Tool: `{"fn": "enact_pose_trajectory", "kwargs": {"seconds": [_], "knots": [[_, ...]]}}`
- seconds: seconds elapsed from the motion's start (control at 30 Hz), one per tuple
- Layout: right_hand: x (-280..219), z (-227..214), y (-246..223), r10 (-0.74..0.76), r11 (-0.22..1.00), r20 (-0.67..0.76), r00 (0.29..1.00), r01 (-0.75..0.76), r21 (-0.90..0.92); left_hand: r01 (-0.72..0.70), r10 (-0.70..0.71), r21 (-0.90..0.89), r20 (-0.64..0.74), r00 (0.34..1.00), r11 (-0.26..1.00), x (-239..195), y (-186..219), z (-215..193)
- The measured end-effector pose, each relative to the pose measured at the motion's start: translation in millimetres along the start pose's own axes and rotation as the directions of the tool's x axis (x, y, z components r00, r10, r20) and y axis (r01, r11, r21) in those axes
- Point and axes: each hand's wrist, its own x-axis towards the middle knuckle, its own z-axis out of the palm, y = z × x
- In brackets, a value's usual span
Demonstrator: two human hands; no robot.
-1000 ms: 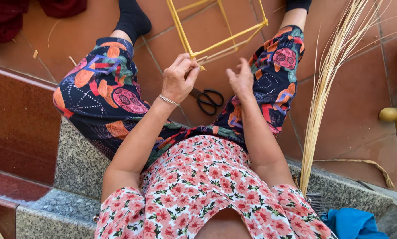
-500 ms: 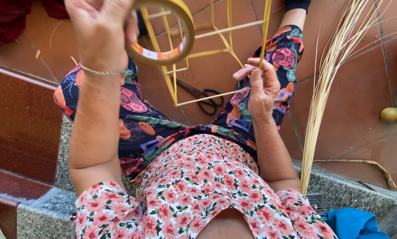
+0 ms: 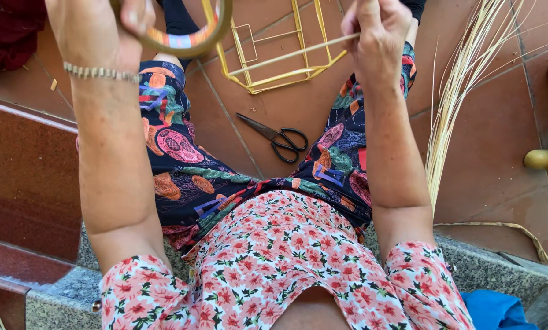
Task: The person sits on the floor and assembles a rectangular bamboo frame by wrapping thin bamboo strips around the joints. They use scissors to cut the strips and secure them in place.
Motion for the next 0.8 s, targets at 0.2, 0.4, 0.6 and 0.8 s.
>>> {"fn": "enact_pose_trajectory", "kwargs": {"seconds": [0.2,0.4,0.6,0.8], "knots": [[20,0,5,-0.021,1.0,0.084,0.996,0.019,0.025,0.015,-0.048,0.231,0.138,0.989,0.973,-70,26,41],[1,7,-32,-0.102,0.993,-0.033,0.994,0.104,0.05,-0.194,-0.06,0.511,0.438,0.897,0.837,-91,-10,83],[-52,27,-84,-0.436,0.733,-0.051,0.898,0.322,-0.6,-0.434,0.097,0.569,0.526,0.845,0.698,-93,-34,110],[-90,40,-111,-0.355,0.652,0.185,0.916,0.384,-0.654,-0.452,0.084,0.635,0.522,0.849,0.626,-100,-41,131]]}}
